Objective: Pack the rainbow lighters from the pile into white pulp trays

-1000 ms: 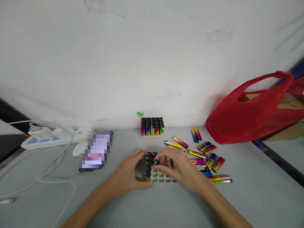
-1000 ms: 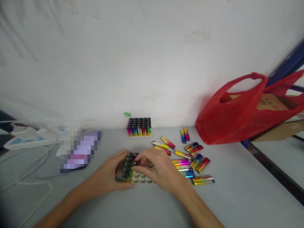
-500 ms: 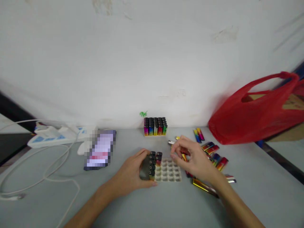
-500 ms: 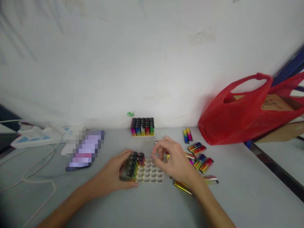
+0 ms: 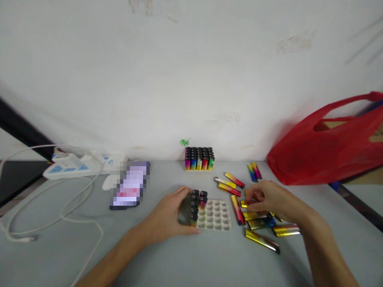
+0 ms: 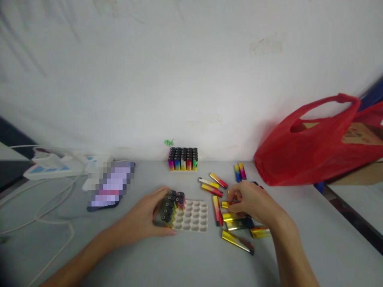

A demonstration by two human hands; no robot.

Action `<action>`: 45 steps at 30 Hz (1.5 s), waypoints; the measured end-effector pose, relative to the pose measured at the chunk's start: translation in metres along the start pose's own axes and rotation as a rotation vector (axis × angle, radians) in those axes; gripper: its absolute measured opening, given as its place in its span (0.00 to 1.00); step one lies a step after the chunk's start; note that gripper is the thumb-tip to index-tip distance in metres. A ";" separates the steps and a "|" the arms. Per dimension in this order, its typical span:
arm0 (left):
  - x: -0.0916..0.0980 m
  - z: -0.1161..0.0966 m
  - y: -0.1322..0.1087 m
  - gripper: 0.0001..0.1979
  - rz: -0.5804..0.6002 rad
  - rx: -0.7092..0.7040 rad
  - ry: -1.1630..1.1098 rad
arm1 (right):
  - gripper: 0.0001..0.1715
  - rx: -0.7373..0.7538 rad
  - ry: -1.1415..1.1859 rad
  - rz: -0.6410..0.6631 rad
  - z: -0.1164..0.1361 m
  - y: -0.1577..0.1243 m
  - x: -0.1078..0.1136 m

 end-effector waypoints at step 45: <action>-0.002 -0.001 -0.001 0.32 0.005 -0.030 0.011 | 0.40 -0.048 1.124 0.039 0.079 0.022 -0.126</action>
Point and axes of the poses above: each hand's wrist, its own y-axis towards the middle knuckle, its own x-axis out of the back of the hand, z = x × y, the point moved 8 cm from there along y, towards the middle knuckle, and after that the axes turned 14 degrees about x, right-handed, at the moved point
